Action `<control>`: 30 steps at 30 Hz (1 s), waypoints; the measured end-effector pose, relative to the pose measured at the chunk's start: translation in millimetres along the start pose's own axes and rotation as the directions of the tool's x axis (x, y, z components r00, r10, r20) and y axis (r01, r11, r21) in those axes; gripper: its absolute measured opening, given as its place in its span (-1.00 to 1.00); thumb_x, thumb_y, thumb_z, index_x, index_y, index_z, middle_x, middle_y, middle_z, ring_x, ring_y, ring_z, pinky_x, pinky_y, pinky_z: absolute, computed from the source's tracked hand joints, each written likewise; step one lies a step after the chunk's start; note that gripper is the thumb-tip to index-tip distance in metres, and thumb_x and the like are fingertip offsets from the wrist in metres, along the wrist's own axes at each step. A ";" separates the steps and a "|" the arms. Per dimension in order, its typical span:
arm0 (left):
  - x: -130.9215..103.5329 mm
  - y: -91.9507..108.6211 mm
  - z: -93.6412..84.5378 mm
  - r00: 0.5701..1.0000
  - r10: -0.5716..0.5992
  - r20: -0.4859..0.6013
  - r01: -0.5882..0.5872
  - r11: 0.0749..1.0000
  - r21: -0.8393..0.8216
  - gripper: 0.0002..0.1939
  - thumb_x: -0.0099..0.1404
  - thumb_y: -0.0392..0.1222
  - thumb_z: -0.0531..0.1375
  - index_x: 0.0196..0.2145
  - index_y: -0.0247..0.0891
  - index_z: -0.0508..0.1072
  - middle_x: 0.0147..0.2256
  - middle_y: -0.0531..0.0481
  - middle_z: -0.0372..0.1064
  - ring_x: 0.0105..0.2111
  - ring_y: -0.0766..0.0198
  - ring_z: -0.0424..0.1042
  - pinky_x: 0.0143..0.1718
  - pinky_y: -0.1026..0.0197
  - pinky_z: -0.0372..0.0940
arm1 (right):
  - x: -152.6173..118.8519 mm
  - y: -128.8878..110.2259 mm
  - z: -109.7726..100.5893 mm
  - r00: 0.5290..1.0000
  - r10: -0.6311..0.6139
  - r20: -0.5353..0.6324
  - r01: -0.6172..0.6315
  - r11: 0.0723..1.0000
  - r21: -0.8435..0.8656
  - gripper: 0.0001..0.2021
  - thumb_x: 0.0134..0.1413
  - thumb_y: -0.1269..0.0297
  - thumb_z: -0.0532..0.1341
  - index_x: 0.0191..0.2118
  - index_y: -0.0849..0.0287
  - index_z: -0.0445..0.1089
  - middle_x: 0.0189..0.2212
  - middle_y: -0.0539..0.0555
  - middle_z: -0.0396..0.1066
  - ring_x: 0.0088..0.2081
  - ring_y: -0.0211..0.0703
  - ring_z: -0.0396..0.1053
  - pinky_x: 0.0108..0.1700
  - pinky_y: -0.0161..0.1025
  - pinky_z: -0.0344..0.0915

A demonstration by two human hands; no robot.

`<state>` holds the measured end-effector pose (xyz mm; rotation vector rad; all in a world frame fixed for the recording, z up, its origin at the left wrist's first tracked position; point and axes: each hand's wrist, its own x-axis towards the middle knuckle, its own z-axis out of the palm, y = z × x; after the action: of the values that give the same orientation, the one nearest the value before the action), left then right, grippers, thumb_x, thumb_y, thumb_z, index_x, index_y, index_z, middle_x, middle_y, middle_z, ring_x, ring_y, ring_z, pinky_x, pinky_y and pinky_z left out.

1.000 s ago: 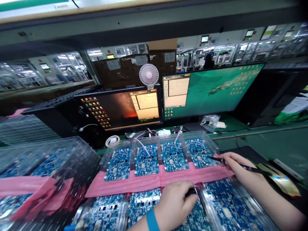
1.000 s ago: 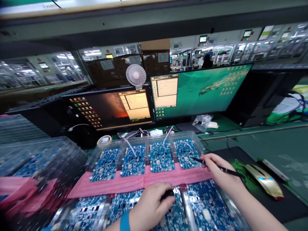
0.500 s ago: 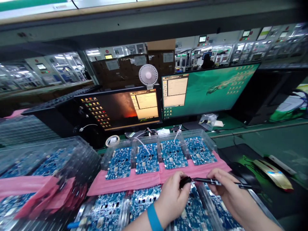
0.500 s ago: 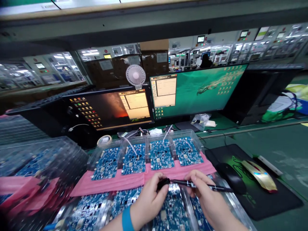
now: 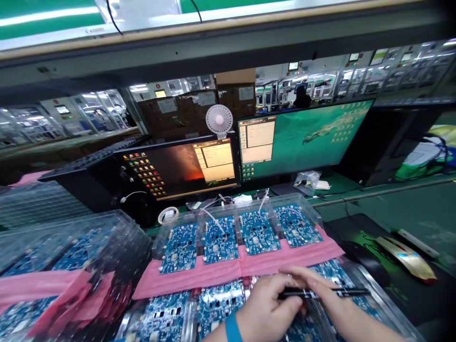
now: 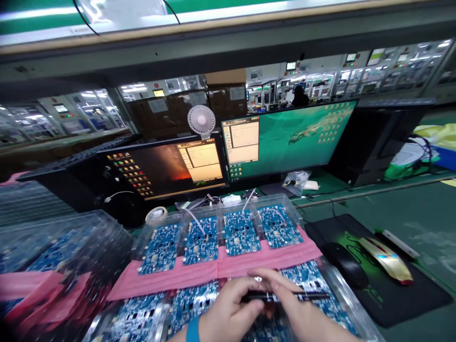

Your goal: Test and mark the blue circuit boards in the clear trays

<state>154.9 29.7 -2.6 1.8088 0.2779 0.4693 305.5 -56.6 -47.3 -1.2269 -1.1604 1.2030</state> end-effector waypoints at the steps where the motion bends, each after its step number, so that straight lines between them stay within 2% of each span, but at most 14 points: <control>1: -0.5 0.2 1.2 1.000 0.001 -0.009 -0.002 1.000 -0.025 -0.72 0.11 -0.44 0.03 -0.22 -0.32 0.39 -0.41 -0.03 0.41 -0.42 0.30 0.40 -0.35 0.30 0.28 | -0.4 -0.4 -0.3 1.000 -0.008 0.019 0.008 1.000 -0.028 -0.58 0.18 0.01 -0.13 0.00 0.07 0.25 -0.03 0.07 0.18 -0.08 -0.03 0.18 -0.15 -0.17 0.24; 3: -1.0 0.6 2.5 1.000 0.007 -0.025 -0.008 1.000 -0.028 -0.75 0.09 -0.45 0.03 -0.26 -0.35 0.38 -0.40 -0.05 0.41 -0.41 0.29 0.40 -0.34 0.30 0.28 | -0.7 -6.0 -1.5 0.998 -0.001 0.055 0.005 0.998 -0.069 -0.57 0.19 0.00 -0.15 0.02 0.05 0.24 -0.02 0.07 0.17 -0.02 -0.04 0.12 -0.06 -0.15 0.17; 5: -0.8 0.7 2.0 0.999 -0.009 -0.050 0.010 1.000 0.024 -0.75 0.07 -0.45 0.04 -0.28 -0.34 0.38 -0.37 -0.04 0.40 -0.37 0.29 0.39 -0.30 0.29 0.27 | -0.2 -17.2 -5.4 0.994 0.012 0.105 -0.002 0.996 -0.095 -0.57 0.19 0.01 -0.13 0.06 0.05 0.18 -0.05 0.08 0.19 -0.07 -0.07 0.17 -0.09 -0.17 0.19; 7: -0.1 -0.8 -0.9 0.993 -0.047 -0.110 0.058 0.993 0.099 -0.77 0.08 -0.43 0.05 -0.27 -0.31 0.36 -0.31 -0.02 0.39 -0.30 0.29 0.36 -0.24 0.27 0.24 | 2.7 -28.8 -15.4 0.984 0.030 0.174 0.000 0.985 -0.172 -0.53 0.11 0.03 0.03 0.10 0.10 0.11 -0.11 0.10 0.24 -0.17 -0.08 0.25 -0.17 -0.21 0.24; 9: 1.0 -4.9 -5.9 0.973 -0.099 -0.208 0.138 0.974 0.179 -0.79 0.14 -0.35 0.05 -0.23 -0.27 0.32 -0.26 -0.01 0.36 -0.25 0.28 0.33 -0.20 0.24 0.22 | 10.4 -34.5 -33.6 0.976 0.054 0.210 0.012 0.954 -0.299 -0.46 -0.03 0.12 0.19 0.08 0.18 0.13 -0.20 0.10 0.29 -0.24 -0.08 0.28 -0.20 -0.24 0.25; 10: 1.8 -7.9 -8.9 0.957 -0.128 -0.259 0.191 0.953 0.235 -0.79 0.18 -0.30 0.02 -0.20 -0.26 0.30 -0.24 -0.02 0.34 -0.23 0.26 0.32 -0.19 0.22 0.22 | 16.8 -34.0 -45.6 0.983 0.061 0.173 0.009 0.926 -0.376 -0.51 -0.06 0.16 0.21 0.02 0.22 0.20 -0.23 0.10 0.31 -0.26 -0.08 0.29 -0.21 -0.25 0.25; 12: 3.4 -15.5 -14.6 0.925 -0.185 -0.331 0.311 0.868 0.386 -0.76 0.24 -0.23 -0.05 -0.14 -0.25 0.24 -0.24 -0.05 0.33 -0.24 0.20 0.32 -0.23 0.15 0.22 | 34.6 -27.3 -72.5 0.998 0.070 -0.007 -0.062 0.837 -0.544 -0.62 0.04 0.18 0.10 -0.04 0.26 0.23 -0.30 0.09 0.34 -0.29 -0.11 0.31 -0.26 -0.30 0.26; 13: 4.1 -19.5 -17.0 0.916 -0.207 -0.343 0.358 0.808 0.469 -0.75 0.25 -0.22 -0.07 -0.12 -0.25 0.23 -0.25 -0.07 0.34 -0.26 0.17 0.33 -0.26 0.13 0.23 | 45.2 -22.3 -85.8 0.986 0.055 -0.156 -0.146 0.729 -0.669 -0.67 0.08 0.20 0.05 -0.07 0.25 0.25 -0.31 0.08 0.35 -0.32 -0.13 0.32 -0.31 -0.32 0.26; 14: 4.6 -23.2 -18.7 0.913 -0.223 -0.342 0.386 0.746 0.543 -0.75 0.25 -0.22 -0.08 -0.12 -0.24 0.22 -0.27 -0.08 0.34 -0.28 0.14 0.33 -0.29 0.12 0.23 | 56.2 -16.9 -97.9 0.962 0.017 -0.272 -0.233 0.572 -0.787 -0.72 0.07 0.24 0.06 -0.12 0.24 0.28 -0.34 0.06 0.36 -0.34 -0.15 0.33 -0.32 -0.34 0.25; 17: 4.6 -30.7 -20.1 0.923 -0.229 -0.309 0.383 0.629 0.677 -0.75 0.24 -0.24 -0.10 -0.14 -0.21 0.23 -0.30 -0.07 0.35 -0.31 0.12 0.35 -0.34 0.12 0.24 | 85.3 -2.5 -119.9 0.925 -0.059 -0.375 -0.322 0.400 -0.858 -0.78 0.03 0.33 0.09 -0.18 0.26 0.31 -0.29 0.11 0.35 -0.27 -0.08 0.31 -0.26 -0.29 0.20; 21: 3.2 -32.3 -18.0 0.927 -0.231 -0.297 0.376 0.552 0.744 -0.77 0.22 -0.25 -0.08 -0.16 -0.19 0.23 -0.33 -0.04 0.36 -0.34 0.14 0.36 -0.38 0.16 0.25 | 104.0 10.9 -118.5 0.919 -0.076 -0.387 -0.347 0.312 -0.884 -0.87 0.04 0.35 0.11 -0.29 0.24 0.35 -0.35 0.11 0.37 -0.27 -0.04 0.32 -0.31 -0.28 0.16; 26: 4.6 -33.3 -17.4 0.915 -0.265 -0.305 0.398 0.458 0.795 -0.83 0.22 -0.25 -0.07 -0.25 -0.20 0.24 -0.40 -0.01 0.36 -0.43 0.16 0.37 -0.49 0.21 0.22 | 105.4 17.5 -111.6 0.911 -0.057 -0.409 -0.383 0.250 -0.889 -0.90 0.07 0.32 0.09 -0.37 0.17 0.34 -0.44 0.04 0.37 -0.35 -0.10 0.33 -0.41 -0.32 0.13; 30: 6.9 -35.3 -17.7 0.918 -0.265 -0.294 0.386 0.433 0.814 -0.86 0.22 -0.24 -0.06 -0.26 -0.21 0.23 -0.40 -0.01 0.36 -0.42 0.16 0.38 -0.49 0.23 0.21 | 104.6 17.3 -108.9 0.887 -0.057 -0.458 -0.441 0.183 -0.878 -0.85 0.09 0.27 0.06 -0.40 0.20 0.30 -0.49 0.07 0.34 -0.41 -0.07 0.33 -0.48 -0.30 0.10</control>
<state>154.9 58.0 -31.0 2.6283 1.1138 0.1303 417.8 43.5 -68.3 -2.5524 -1.4957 0.1006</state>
